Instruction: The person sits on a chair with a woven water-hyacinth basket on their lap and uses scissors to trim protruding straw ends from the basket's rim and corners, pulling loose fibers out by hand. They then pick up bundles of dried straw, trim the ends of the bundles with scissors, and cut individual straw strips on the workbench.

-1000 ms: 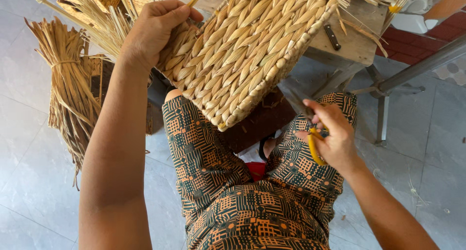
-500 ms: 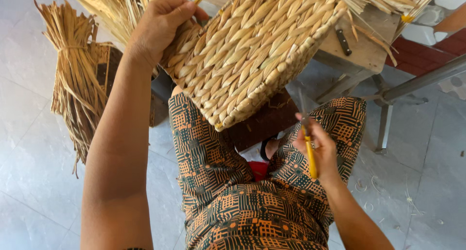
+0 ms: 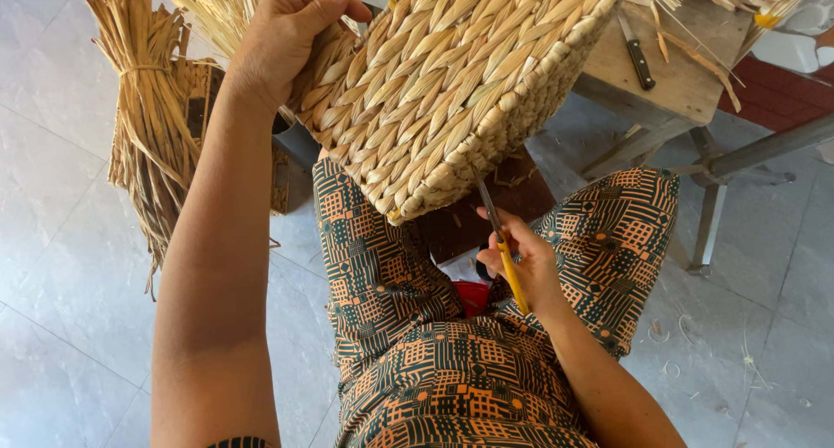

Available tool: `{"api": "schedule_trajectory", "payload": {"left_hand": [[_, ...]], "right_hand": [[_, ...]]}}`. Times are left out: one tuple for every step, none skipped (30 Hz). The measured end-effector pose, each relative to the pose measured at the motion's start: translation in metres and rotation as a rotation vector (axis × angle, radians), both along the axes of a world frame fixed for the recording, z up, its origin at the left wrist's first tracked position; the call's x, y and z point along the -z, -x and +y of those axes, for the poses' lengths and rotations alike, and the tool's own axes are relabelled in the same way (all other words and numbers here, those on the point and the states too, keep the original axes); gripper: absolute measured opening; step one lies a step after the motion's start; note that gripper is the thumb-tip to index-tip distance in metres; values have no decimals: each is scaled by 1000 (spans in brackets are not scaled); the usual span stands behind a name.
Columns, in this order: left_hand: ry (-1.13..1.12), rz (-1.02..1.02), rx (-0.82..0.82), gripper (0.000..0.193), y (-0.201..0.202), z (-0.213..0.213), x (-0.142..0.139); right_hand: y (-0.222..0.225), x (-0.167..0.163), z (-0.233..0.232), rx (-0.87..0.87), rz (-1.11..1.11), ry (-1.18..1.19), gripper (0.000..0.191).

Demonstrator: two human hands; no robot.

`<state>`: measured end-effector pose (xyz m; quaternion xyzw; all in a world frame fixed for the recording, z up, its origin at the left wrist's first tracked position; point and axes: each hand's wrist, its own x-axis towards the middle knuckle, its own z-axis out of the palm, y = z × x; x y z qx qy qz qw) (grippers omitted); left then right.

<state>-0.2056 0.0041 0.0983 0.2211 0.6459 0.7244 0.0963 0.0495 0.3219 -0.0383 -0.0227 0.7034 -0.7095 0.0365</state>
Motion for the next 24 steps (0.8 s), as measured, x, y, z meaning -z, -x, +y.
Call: {"api": "schedule_trajectory", "payload": {"left_hand": [[2,1,-2,24,0,0,0],[4,4,-5,24,0,0,0],[1,3,-8,24,0,0,0],[-2,-1,-9,24,0,0,0],[-6,-7,-9,24,-1,1,0],[-11,-6,-7,25,-1,1,0],[-15,-3,-5,25,-1,1,0],[-19,0,-2,25,-1,1,0],[-7,9,-8,25,-1,1,0],[5,17,-15,25,-1,1,0],[19,24,-21,24,-1,1,-1],[19,25,-23,25,-1,1,-1],[18,28,-24,25,-1,2,-1],[18,34,-25,26,-1,2,-1],[14,39,-15,26,-1,2,-1],[10,43,-6,26,-1,2,-1],[6,44,3,26,-1,3,-1],[2,51,6,27,0,3,-1],[-2,60,11,27,0,4,-1],[-6,69,16,28,0,5,-1],[-9,69,19,28,1,6,-1],[-10,68,22,28,1,7,-1],[-11,68,25,28,2,8,-1],[-9,70,22,28,2,8,-1]], "right_hand": [[-1,0,0,-10,81,-60,64],[-2,0,1,-21,163,-120,63],[-3,0,3,-32,246,-180,63],[-5,0,4,-44,286,-209,62],[-6,0,7,-55,325,-238,61],[-8,0,9,-66,366,-268,61],[-10,0,10,-56,396,-262,60],[-11,0,11,-45,425,-255,60],[-12,0,13,-36,456,-247,60],[-11,1,13,6,470,-305,61],[-9,2,13,50,481,-362,63],[-7,2,13,95,490,-419,65],[-5,3,13,124,489,-457,66],[-2,3,13,152,491,-496,67],[1,3,13,179,493,-534,68],[2,4,11,181,506,-565,67],[4,4,9,182,516,-597,67],[6,3,6,184,527,-629,66],[7,3,3,189,552,-629,66],[9,2,-1,194,576,-628,65],[11,2,-4,197,599,-626,65],[14,1,-8,224,618,-637,65],[18,1,-12,252,639,-648,66],[20,1,-16,281,662,-659,66]]}}
